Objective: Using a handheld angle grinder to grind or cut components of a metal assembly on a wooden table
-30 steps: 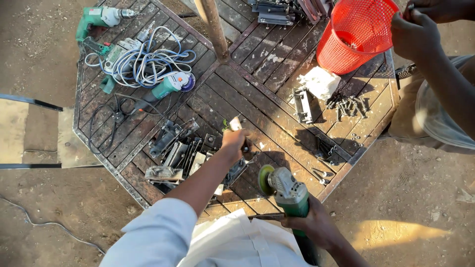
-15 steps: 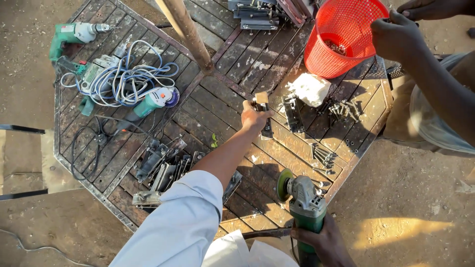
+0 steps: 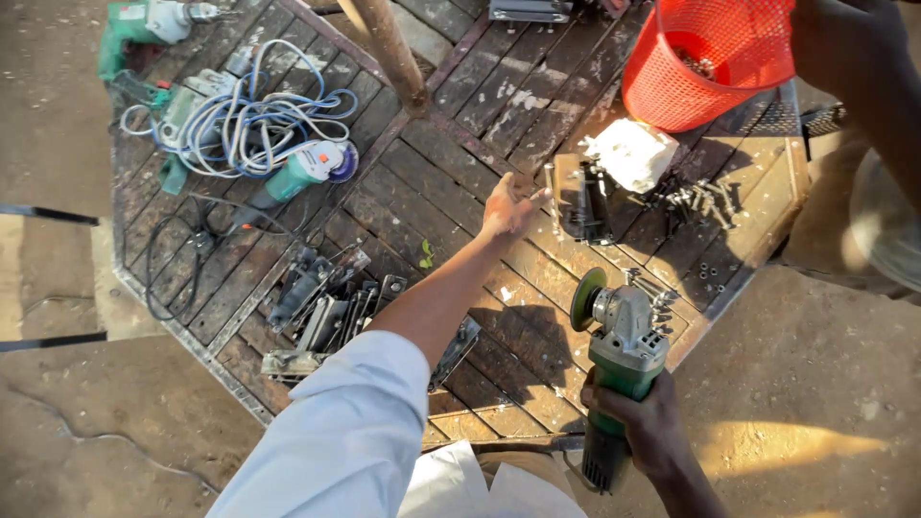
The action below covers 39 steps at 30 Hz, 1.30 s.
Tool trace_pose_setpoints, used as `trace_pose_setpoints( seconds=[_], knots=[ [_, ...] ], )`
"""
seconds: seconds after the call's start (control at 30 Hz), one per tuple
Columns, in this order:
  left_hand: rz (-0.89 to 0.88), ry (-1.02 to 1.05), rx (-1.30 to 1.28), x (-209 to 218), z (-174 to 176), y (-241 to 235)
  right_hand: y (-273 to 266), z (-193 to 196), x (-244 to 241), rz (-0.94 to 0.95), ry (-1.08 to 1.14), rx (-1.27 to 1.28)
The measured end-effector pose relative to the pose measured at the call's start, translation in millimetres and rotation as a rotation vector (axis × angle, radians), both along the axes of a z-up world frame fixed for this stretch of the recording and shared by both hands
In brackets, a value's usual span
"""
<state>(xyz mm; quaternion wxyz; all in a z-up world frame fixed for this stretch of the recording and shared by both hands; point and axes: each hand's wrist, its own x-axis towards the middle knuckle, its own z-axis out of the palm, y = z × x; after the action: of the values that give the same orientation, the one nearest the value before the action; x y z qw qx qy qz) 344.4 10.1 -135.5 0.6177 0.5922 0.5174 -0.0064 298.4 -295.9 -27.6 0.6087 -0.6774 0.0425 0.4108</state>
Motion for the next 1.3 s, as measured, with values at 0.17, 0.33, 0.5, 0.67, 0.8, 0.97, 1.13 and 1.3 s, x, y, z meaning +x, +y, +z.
trace_pose_setpoints(
  seconds=[0.17,0.33,0.5,0.67,0.8,0.97,1.13,1.3],
  knots=[
    [-0.365,0.030,0.439,-90.1,39.8,-2.6,9.3,7.0,-6.1,0.050,0.045,-0.053],
    [-0.795,0.279,0.767,-174.3,52.9,-35.1,31.5,32.4,-9.4,0.123,0.059,-0.261],
    [-1.585,0.844,0.992,-204.5,-41.2,-63.8,45.0,43.3,-15.8,0.207,0.052,-0.228],
    [-1.360,0.566,0.822,-188.7,43.7,-73.5,42.8,42.9,-25.1,0.226,0.022,-0.142],
    [-0.954,0.242,0.535,-230.5,25.8,-46.7,28.6,38.1,-34.6,0.201,-0.010,-0.097],
    [-0.441,-0.629,0.188,-287.8,60.6,-23.6,17.7,37.3,-47.6,0.118,0.046,-0.172],
    [0.075,-0.705,-0.090,-325.0,33.5,-26.6,12.3,46.7,-60.3,0.102,0.058,-0.216],
    [0.520,-0.895,-0.295,-322.6,19.2,-28.0,8.7,41.9,-73.0,0.089,0.047,-0.231]
  ],
)
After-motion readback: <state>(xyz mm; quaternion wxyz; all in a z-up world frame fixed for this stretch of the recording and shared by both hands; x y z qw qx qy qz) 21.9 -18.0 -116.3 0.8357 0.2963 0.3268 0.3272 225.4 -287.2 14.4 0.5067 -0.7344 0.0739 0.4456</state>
